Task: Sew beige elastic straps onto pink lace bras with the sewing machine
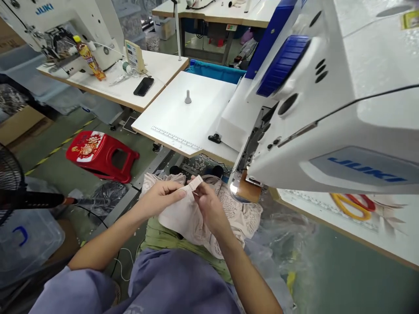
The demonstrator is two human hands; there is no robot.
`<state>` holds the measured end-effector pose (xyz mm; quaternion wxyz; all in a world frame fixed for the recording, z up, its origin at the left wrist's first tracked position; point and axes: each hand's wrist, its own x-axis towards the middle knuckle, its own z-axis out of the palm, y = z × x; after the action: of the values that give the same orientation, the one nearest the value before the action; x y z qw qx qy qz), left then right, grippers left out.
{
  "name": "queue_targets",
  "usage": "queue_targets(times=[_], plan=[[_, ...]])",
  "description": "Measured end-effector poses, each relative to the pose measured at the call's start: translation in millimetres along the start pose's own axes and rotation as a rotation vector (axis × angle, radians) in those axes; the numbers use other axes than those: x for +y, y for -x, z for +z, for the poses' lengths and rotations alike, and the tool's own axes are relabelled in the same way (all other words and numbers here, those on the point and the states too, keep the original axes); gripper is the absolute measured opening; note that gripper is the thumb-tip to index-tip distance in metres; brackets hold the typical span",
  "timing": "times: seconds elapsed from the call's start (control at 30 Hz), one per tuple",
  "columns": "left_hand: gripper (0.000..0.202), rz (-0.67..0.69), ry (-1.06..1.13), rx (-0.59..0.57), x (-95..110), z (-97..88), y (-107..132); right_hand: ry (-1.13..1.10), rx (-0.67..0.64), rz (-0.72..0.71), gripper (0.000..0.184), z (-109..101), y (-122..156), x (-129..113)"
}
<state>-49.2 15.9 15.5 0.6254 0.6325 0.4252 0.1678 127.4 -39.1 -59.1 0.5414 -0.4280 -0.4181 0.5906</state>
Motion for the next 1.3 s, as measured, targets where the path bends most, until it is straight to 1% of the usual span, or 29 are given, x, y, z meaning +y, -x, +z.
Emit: queue_targets(times=[0.07,0.1,0.13,0.2,0.23,0.27,0.3,0.37,0.4,0.43,0.5,0.57,0.67,0.7,0.77,0.83,0.93,1.03,1.1,1.13,1.17,1.2,1.23,1.27,1.3], plan=[[0.038,0.017,-0.101,-0.092,-9.8,1.2,-10.8,-0.215,0.149,0.154,0.041,-5.9,-0.4,9.8],[0.037,0.036,-0.182,-0.096,-16.1,3.6,-17.1,-0.261,0.240,0.198,0.034,-9.9,1.8,15.5],[0.035,0.065,-0.279,-0.044,-23.1,7.4,-23.1,-0.275,0.331,0.205,0.030,-13.8,5.4,21.4],[0.033,0.117,-0.455,0.182,-38.5,18.8,-33.4,-0.215,0.481,0.143,0.029,-20.4,16.3,33.2],[0.033,0.119,-0.488,0.266,-46.3,26.2,-37.3,-0.135,0.528,0.100,0.030,-22.6,23.0,38.9],[0.033,0.100,-0.458,0.278,-53.9,34.4,-40.4,-0.019,0.554,0.055,0.029,-24.4,30.0,44.4],[0.036,0.069,-0.380,0.219,-60.7,43.1,-42.9,0.125,0.557,0.006,0.028,-25.8,37.0,49.5],[0.041,0.015,-0.181,0.031,-70.9,60.0,-46.7,0.434,0.517,-0.113,0.022,-28.7,49.7,58.5],[0.042,0.008,-0.109,-0.023,-73.9,67.2,-48.1,0.567,0.487,-0.175,0.018,-30.6,55.0,61.9],[0.042,0.014,-0.073,-0.034,-75.2,73.2,-49.1,0.672,0.461,-0.227,0.016,-32.8,59.5,64.2],[0.039,0.043,-0.091,0.016,-73.4,80.8,-49.5,0.792,0.431,-0.289,0.014,-38.2,66.0,64.5],[0.035,0.070,-0.130,0.066,-66.8,83.1,-46.9,0.829,0.452,-0.342,0.011,-44.0,69.2,58.1],[0.032,0.137,-0.236,0.061,-53.2,81.8,-38.9,0.836,0.479,-0.404,0.021,-50.4,67.8,39.5],[0.033,0.163,-0.266,0.042,-48.9,81.3,-36.1,0.840,0.467,-0.386,0.025,-51.6,65.8,32.6],[0.035,0.184,-0.285,0.019,-41.7,81.1,-31.6,0.835,0.419,-0.301,0.031,-52.6,60.6,21.0],[0.037,0.155,-0.242,0.016,-37.1,82.4,-29.5,0.799,0.397,-0.231,0.033,-52.3,55.7,14.6],[0.035,0.105,-0.174,0.015,-34.1,86.8,-31.3,0.734,0.457,-0.233,0.027,-50.3,52.7,16.1],[0.036,0.100,-0.204,0.027,-32.0,93.6,-37.1,0.719,0.522,-0.312,0.018,-47.0,56.6,25.6],[0.037,0.104,-0.287,0.048,-30.3,98.0,-41.0,0.786,0.513,-0.376,0.019,-47.5,62.1,30.6],[0.038,0.107,-0.335,0.062,-29.7,99.2,-43.0,0.850,0.474,-0.401,0.022,-50.9,64.4,31.3],[0.038,0.112,-0.379,0.073,-29.5,99.5,-45.4,0.941,0.408,-0.397,0.023,-57.9,65.9,30.0],[0.038,0.118,-0.419,0.091,-29.9,98.7,-48.3,1.047,0.336,-0.358,0.024,-69.8,66.3,26.2],[0.039,0.128,-0.451,0.084,-31.0,97.1,-51.7,1.151,0.288,-0.292,0.025,-87.2,65.8,19.2],[0.039,0.148,-0.481,0.074,-32.5,95.1,-55.4,1.244,0.283,-0.208,0.028,-110.1,65.1,8.7],[0.039,0.169,-0.515,0.063,-34.2,93.1,-58.7,1.324,0.333,-0.112,0.032,-137.9,64.4,-5.4]])
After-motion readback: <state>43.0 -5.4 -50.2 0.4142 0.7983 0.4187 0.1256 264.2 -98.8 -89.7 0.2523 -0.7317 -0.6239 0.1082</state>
